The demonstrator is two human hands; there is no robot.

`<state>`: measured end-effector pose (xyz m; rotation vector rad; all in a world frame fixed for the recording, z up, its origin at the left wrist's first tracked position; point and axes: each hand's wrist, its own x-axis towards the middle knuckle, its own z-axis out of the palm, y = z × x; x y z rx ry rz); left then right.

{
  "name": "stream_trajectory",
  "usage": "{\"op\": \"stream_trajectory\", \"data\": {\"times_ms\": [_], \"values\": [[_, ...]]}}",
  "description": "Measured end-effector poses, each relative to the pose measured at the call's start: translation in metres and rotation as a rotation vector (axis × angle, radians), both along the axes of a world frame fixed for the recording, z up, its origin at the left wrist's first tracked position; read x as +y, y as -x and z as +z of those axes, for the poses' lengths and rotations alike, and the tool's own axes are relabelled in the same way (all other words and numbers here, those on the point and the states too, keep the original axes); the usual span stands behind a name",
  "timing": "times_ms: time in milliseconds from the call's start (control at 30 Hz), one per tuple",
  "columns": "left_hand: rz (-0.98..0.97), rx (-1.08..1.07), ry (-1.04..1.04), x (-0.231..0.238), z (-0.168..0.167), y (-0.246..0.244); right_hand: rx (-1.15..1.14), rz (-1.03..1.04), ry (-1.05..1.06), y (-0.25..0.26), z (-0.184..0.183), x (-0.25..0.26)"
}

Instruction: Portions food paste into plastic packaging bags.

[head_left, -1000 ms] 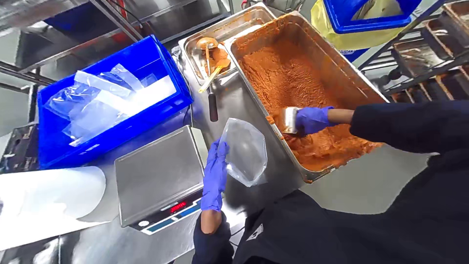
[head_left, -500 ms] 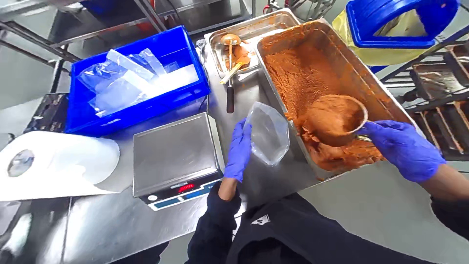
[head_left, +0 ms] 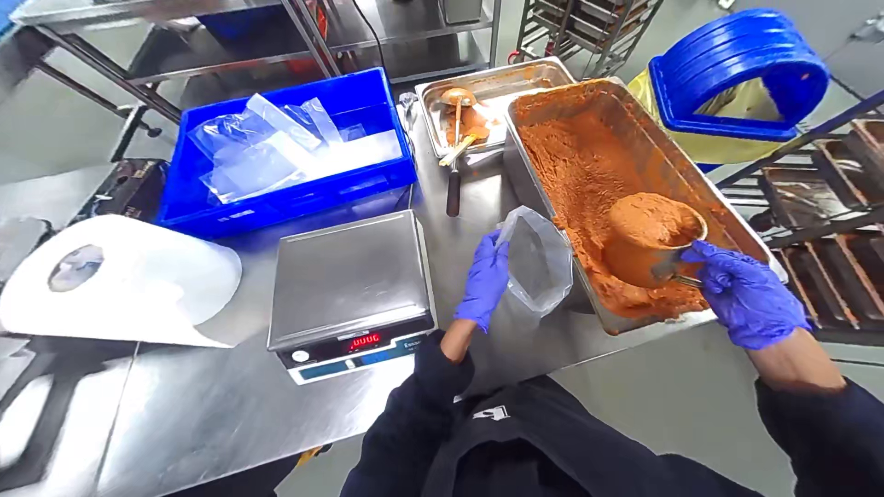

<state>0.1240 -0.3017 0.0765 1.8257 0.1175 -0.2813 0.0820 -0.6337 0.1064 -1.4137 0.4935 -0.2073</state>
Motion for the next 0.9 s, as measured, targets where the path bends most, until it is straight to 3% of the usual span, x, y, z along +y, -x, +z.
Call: {"op": "stream_trajectory", "data": {"times_ms": [133,267,367,500,633,900], "values": [[-0.006,-0.003,0.015,-0.005,-0.001,-0.001,-0.010,-0.009,-0.011,-0.003,0.003,0.004],[-0.009,-0.049,0.024,-0.006,-0.002,0.000,-0.193,0.030,0.140,0.004,0.046,0.015],[-0.012,-0.051,0.053,-0.009,-0.004,0.001,-0.319,0.061,0.371,0.012,0.090,0.036],[0.015,-0.102,0.068,-0.013,-0.006,0.003,-0.309,0.160,0.912,0.025,0.120,0.077],[0.021,-0.162,0.072,-0.013,-0.013,0.004,-0.506,0.361,1.376,0.020,0.115,0.114],[0.023,-0.153,0.103,-0.017,-0.023,0.007,-0.654,0.483,1.551,0.016,0.105,0.134]]}}
